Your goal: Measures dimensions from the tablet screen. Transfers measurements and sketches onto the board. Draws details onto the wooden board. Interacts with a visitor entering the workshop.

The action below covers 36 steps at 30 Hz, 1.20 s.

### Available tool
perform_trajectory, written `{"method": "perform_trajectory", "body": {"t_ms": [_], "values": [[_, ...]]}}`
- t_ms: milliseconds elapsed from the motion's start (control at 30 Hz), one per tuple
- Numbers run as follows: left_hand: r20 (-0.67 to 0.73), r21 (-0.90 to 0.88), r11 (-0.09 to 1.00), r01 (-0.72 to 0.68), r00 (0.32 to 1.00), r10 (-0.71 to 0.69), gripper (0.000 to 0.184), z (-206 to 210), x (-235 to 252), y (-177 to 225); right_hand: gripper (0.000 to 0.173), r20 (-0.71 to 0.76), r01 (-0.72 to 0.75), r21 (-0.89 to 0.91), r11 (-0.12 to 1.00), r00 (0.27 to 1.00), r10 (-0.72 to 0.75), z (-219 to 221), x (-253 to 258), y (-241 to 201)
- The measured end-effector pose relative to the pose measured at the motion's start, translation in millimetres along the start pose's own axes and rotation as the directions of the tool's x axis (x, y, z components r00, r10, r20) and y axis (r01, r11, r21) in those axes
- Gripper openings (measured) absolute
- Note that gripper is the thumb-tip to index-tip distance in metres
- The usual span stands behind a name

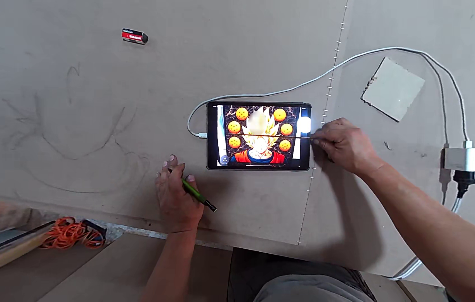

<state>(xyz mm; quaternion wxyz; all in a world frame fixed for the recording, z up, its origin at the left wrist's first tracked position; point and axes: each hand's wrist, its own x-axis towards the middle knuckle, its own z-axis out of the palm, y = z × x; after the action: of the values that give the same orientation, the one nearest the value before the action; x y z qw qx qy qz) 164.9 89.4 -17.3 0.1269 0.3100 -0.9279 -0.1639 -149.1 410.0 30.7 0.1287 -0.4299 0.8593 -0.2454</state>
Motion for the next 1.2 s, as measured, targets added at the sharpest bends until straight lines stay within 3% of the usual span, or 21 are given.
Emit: {"method": "perform_trajectory", "body": {"t_ms": [1200], "values": [[-0.019, 0.016, 1.0, -0.004, 1.0, 0.004, 0.045, -0.2, 2.4, -1.6, 0.021, -0.026, 0.026, -0.025, 0.999, 0.999, -0.026, 1.4, 2.5, -1.1]]}}
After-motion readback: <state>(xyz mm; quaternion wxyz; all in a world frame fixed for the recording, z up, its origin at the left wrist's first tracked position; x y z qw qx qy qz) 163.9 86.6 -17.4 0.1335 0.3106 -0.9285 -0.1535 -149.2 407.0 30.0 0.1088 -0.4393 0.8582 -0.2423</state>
